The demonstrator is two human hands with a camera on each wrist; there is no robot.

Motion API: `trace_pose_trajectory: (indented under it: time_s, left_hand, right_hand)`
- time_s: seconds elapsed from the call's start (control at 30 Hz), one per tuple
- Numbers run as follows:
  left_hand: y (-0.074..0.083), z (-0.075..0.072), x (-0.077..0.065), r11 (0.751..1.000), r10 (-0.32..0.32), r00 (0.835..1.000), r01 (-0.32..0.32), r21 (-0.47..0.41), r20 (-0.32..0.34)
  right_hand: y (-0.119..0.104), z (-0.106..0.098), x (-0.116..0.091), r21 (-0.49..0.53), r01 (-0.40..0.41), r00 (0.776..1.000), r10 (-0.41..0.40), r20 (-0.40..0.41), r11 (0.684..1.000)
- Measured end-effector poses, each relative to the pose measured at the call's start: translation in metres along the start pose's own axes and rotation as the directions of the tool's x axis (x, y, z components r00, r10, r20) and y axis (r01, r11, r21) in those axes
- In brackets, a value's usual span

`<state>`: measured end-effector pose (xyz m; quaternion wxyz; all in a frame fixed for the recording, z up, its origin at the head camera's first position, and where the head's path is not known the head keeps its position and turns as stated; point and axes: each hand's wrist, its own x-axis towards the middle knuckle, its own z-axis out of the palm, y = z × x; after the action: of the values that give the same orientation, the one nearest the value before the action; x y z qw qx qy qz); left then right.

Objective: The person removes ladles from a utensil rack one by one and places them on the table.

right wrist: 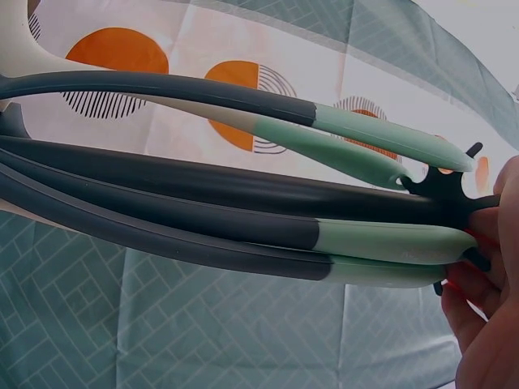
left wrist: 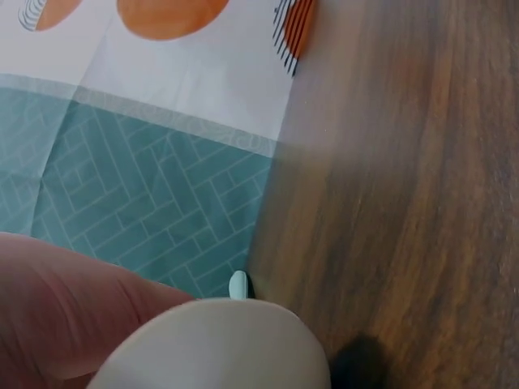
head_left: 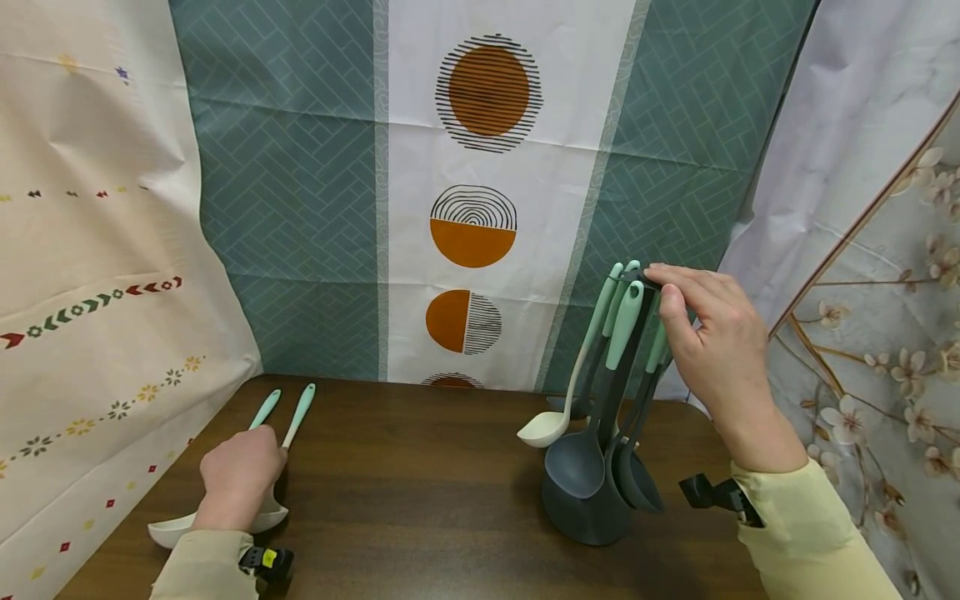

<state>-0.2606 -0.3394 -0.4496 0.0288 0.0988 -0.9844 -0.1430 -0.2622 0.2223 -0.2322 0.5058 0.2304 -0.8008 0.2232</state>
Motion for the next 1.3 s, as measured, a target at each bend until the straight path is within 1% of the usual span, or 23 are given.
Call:
trace_pose_trajectory:
  time_s: [0.13,0.23,0.33,0.47,0.63,0.73,0.87,1.0,1.2,1.3]
  left_hand:
    - [0.004,-0.001,0.0,1.0,0.004,0.999,-0.004,-0.006,-0.044]
    - [0.009,-0.003,-0.002,1.0,0.007,0.998,-0.008,-0.008,-0.063]
    - [0.016,-0.006,-0.004,1.0,0.023,0.995,-0.025,-0.013,-0.096]
    - [0.025,-0.011,-0.006,0.998,0.056,0.988,-0.059,-0.019,-0.147]
    - [0.036,-0.015,-0.007,0.997,0.078,0.982,-0.082,-0.013,-0.174]
    - [0.041,-0.015,-0.008,0.994,0.103,0.973,-0.107,-0.01,-0.208]
    - [0.048,-0.012,-0.011,0.988,0.15,0.949,-0.157,-0.002,-0.279]
    - [0.055,-0.009,-0.013,0.981,0.189,0.923,-0.196,0.014,-0.334]
    - [0.063,-0.006,-0.016,0.966,0.255,0.864,-0.25,0.07,-0.434]
    - [0.066,-0.003,-0.016,0.962,0.27,0.845,-0.258,0.091,-0.461]
  right_hand:
    - [0.0,0.0,0.001,0.003,0.003,1.0,-0.003,-0.001,1.0]
    - [0.0,0.0,0.001,0.007,0.003,1.0,-0.003,0.0,1.0]
    - [0.001,0.0,0.001,0.01,0.004,1.0,-0.004,0.0,1.0]
    - [0.001,0.0,0.001,0.011,0.007,1.0,-0.007,-0.004,1.0]
    - [0.002,0.0,0.001,0.017,0.011,1.0,-0.011,-0.014,1.0]
    - [0.002,0.001,0.002,0.023,0.016,1.0,-0.016,-0.018,1.0]
    - [0.002,0.001,0.001,0.027,0.018,1.0,-0.018,-0.014,0.999]
    - [0.002,0.0,0.0,0.025,0.017,1.0,-0.017,-0.004,1.0]
    - [0.002,0.0,0.0,0.024,0.015,1.0,-0.015,-0.001,1.0]
    - [0.002,0.0,0.0,0.022,0.013,1.0,-0.013,0.002,1.0]
